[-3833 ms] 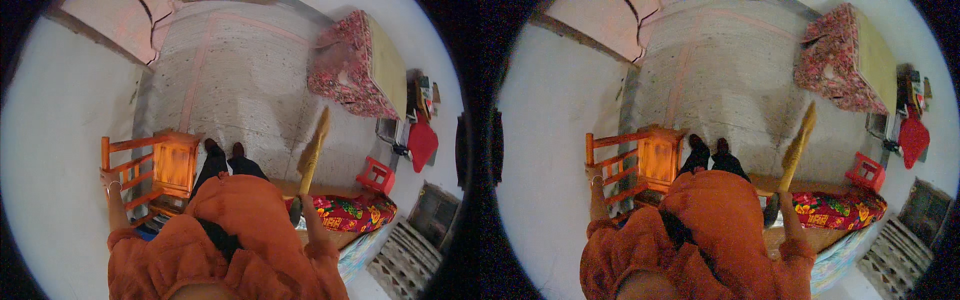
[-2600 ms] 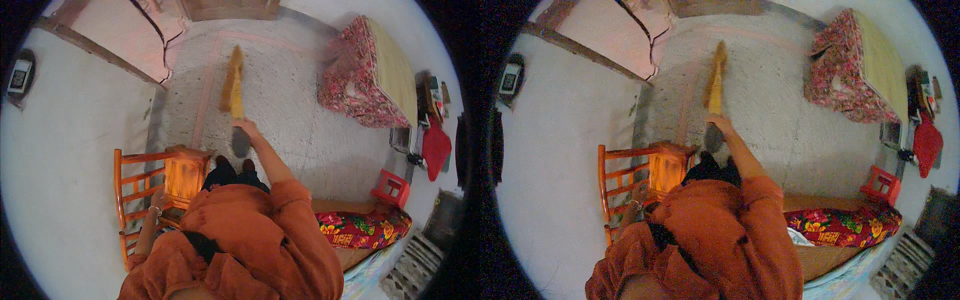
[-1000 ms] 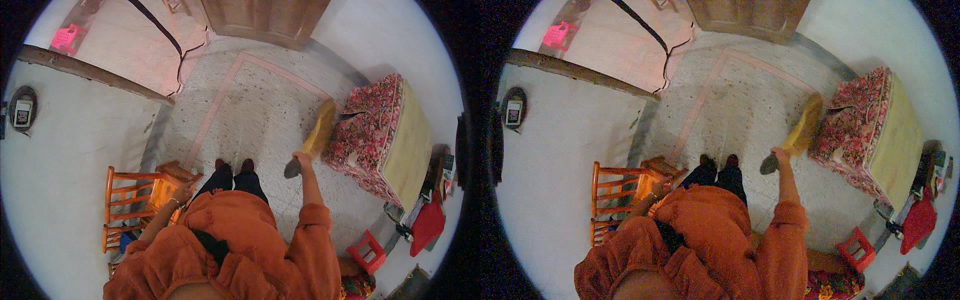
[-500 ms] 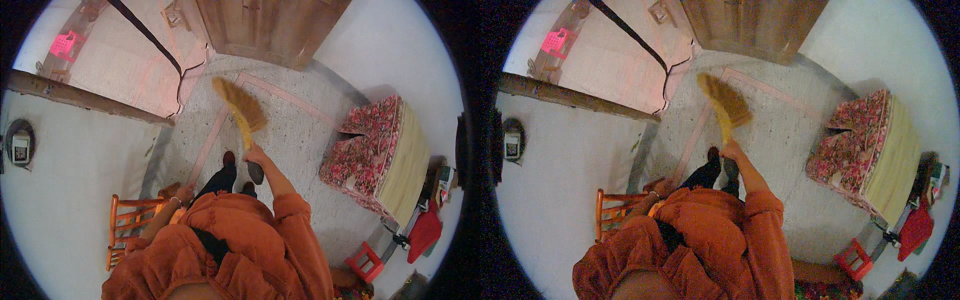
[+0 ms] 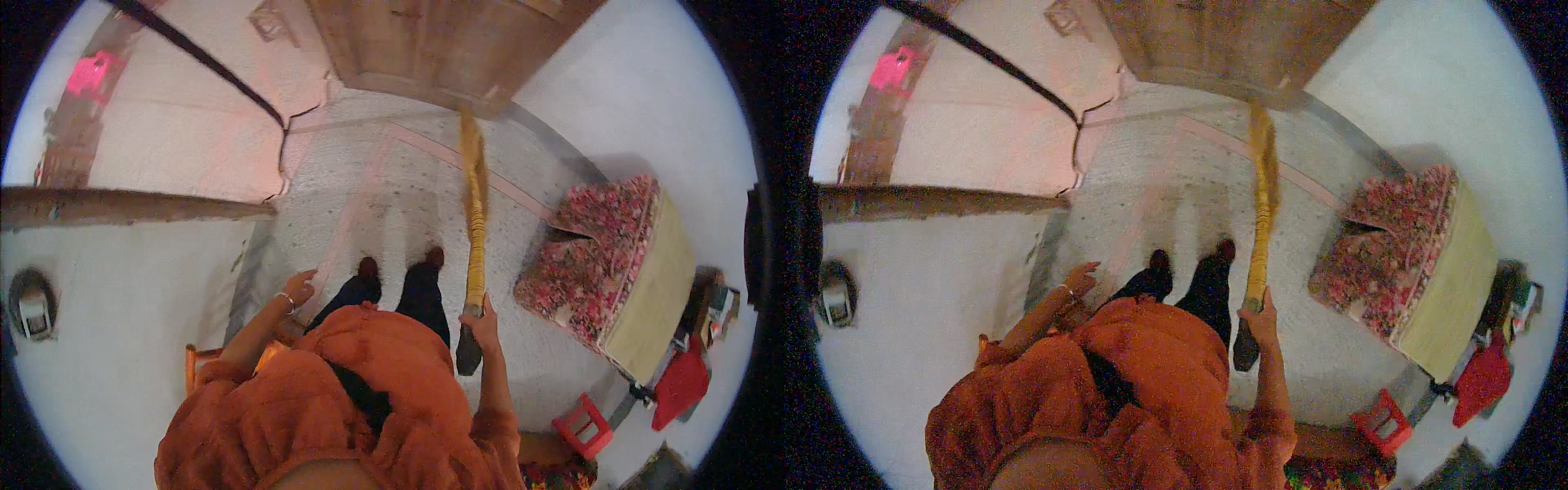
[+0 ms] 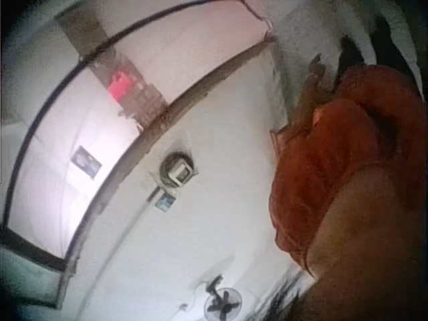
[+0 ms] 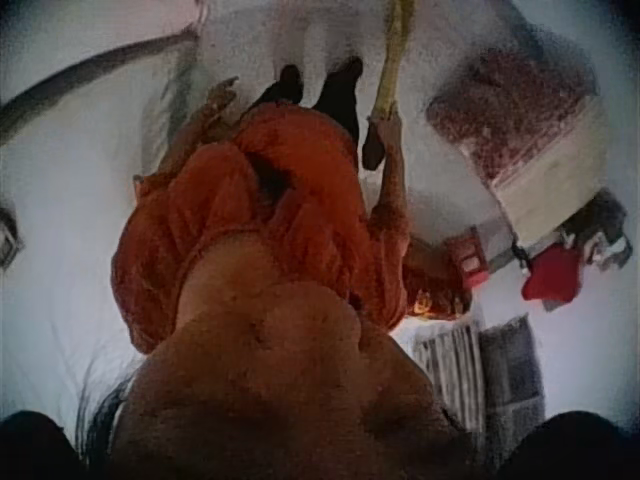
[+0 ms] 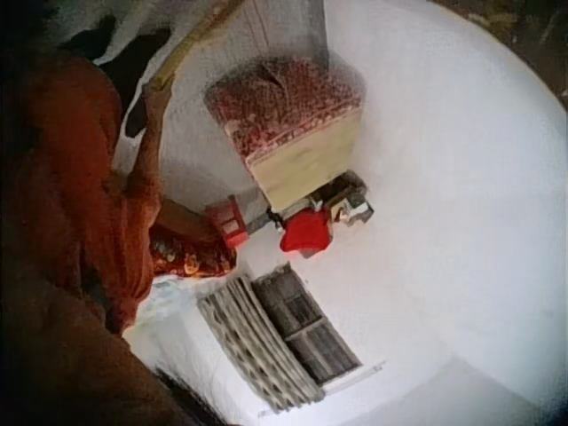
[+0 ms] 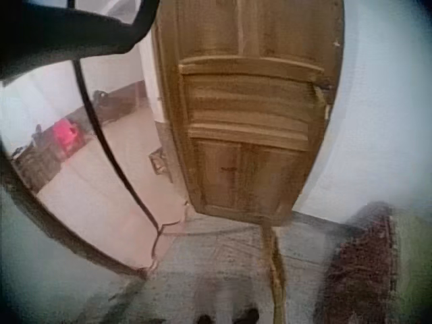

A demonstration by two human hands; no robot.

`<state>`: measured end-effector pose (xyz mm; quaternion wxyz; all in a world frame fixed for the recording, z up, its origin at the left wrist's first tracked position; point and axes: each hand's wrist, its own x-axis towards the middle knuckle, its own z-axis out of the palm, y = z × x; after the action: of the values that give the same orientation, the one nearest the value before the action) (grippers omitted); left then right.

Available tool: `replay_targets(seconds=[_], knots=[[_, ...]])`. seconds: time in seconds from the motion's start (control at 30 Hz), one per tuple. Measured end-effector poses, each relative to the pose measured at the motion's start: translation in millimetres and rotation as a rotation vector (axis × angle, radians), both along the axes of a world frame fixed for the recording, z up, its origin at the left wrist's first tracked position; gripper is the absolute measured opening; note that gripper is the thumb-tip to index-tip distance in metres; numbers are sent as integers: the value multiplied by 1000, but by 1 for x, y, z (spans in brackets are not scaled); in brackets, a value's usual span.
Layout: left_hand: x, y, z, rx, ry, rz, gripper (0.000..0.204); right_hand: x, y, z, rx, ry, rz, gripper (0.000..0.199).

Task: The person sweeps the tiled floor of a cluttered room using a traditional straw broom. They move a small wooden chair to access the area underneath and continue sweeping around various furniture items and boxes.

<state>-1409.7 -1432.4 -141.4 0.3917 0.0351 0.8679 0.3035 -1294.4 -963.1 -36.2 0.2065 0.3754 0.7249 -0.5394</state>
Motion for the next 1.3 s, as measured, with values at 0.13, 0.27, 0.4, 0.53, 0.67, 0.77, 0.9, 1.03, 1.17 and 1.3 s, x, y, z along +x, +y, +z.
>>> replay_targets(seconds=[0.13, 0.27, 0.4, 0.53, 0.67, 0.77, 0.9, 1.03, 1.17, 1.3], knots=[[-7, 53, -2, 55, -73, 96, 53, 3, 71, -40, 123, 92, -270, 80], [-13, 106, 7, 46, -37, 81, 53, -27, 159, -75, 146, 44, -396, 51], [-17, 138, -13, 193, -65, 33, 53, -55, 232, -144, -193, -31, -442, 36], [-36, 192, 22, 107, -118, 44, 52, -75, 246, -107, 55, -49, -145, 47], [-48, 217, 32, 103, -75, 32, 51, -44, 281, -51, -129, 8, -156, 67], [-59, 231, 48, 171, 25, 80, 51, -53, 270, -1, -226, 43, -276, 63], [-60, 233, 40, 40, 4, 106, 51, -13, 312, -127, 298, 163, -143, 39], [-17, 215, 27, 70, 7, 278, 53, -114, 288, -102, -175, -289, -222, 27], [22, 200, 33, -30, -57, 345, 53, -157, 239, -164, -189, -169, -169, 17], [76, 177, 11, 82, -104, 533, 53, -198, 100, -138, -149, 20, 63, 14]])
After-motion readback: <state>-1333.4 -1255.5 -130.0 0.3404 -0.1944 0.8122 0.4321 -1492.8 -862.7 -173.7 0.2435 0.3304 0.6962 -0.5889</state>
